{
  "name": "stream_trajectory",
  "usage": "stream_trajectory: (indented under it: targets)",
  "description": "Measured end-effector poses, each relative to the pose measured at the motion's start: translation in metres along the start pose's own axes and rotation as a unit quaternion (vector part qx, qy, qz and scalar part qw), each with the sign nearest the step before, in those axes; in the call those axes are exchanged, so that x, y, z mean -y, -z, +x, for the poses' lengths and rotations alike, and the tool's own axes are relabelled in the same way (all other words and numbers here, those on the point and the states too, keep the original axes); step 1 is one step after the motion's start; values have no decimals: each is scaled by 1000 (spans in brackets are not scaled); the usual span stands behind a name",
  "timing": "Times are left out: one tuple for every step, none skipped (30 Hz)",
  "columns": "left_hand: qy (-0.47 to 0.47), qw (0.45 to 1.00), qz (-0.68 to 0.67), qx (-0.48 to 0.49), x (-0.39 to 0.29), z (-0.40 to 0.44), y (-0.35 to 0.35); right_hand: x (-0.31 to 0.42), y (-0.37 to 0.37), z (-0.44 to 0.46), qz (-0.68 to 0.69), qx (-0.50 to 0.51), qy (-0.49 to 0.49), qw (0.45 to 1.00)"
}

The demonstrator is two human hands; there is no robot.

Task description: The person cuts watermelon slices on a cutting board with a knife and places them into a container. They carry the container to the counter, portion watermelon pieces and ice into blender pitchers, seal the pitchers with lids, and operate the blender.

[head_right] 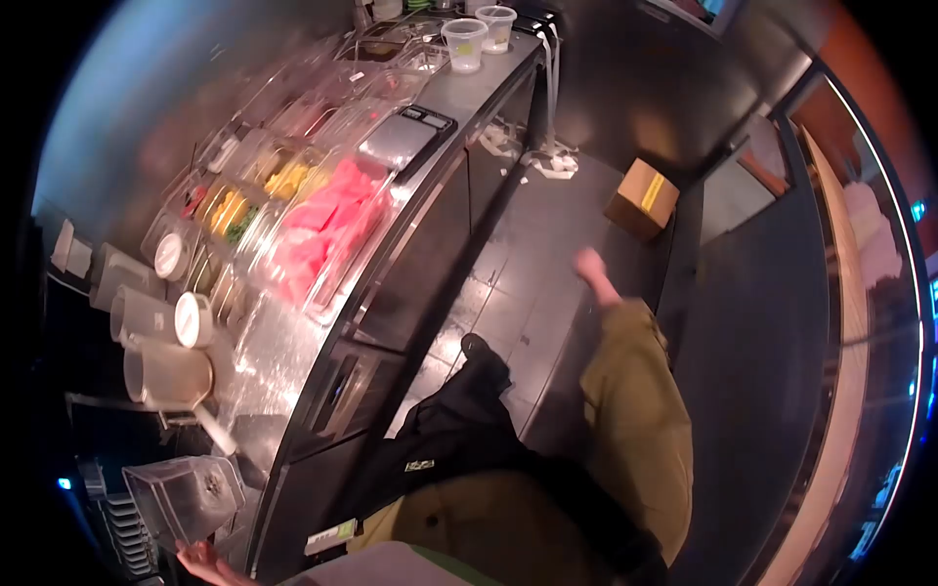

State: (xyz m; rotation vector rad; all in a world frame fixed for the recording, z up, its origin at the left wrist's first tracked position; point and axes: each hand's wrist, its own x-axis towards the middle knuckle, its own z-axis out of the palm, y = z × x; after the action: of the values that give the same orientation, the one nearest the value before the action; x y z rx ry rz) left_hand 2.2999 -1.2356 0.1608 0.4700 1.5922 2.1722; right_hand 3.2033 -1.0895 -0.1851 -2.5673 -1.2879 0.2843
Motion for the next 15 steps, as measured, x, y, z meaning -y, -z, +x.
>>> stream_trajectory:
  targets:
    - [-1, 1000, -15, -18, -4, -44, -41, 72, 18, 56, 66, -18, 20, 997]
    - [5, 999, -27, -33, -9, -84, -83, 145, 45, 93, 139, -12, 92, 986]
    - [16, 998, -37, -41, -11, -118, -124, 212, 79, 118, 242, 35, 172, 954]
    - [34, 997, -58, -47, -13, -152, -165, 257, 73, 155, 311, -10, 231, 922]
    - [57, 994, -80, 43, -6, -159, -171, 300, 93, 181, 257, 19, 317, 913]
    - [51, 969, -104, 220, 5, -160, -180, 331, 107, 194, 245, -11, 363, 899]
    - [55, 982, -89, 156, 7, -173, -215, 358, 118, 207, 238, -48, 408, 880]
    - [61, 991, -73, 92, 8, -186, -253, 372, 126, 220, 236, -37, 431, 870]
    - [79, 989, -89, 84, 5, -201, -299, 380, 130, 234, 235, -29, 451, 860]
    - [92, 986, -122, 71, 4, -214, -348, 383, 128, 248, 228, 31, 432, 872]
    - [88, 976, -100, 171, 8, -222, -381, 380, 122, 262, 211, 32, 445, 870]
    - [77, 979, -94, 162, 17, -238, -424, 376, 114, 279, 210, 33, 461, 862]
    - [66, 982, -87, 153, 25, -253, -468, 370, 102, 293, 208, 35, 476, 854]
    - [102, 977, -116, 146, 37, -266, -500, 367, 93, 305, 207, 48, 505, 836]
    - [137, 970, -147, 134, 50, -279, -530, 364, 88, 316, 206, 63, 536, 817]
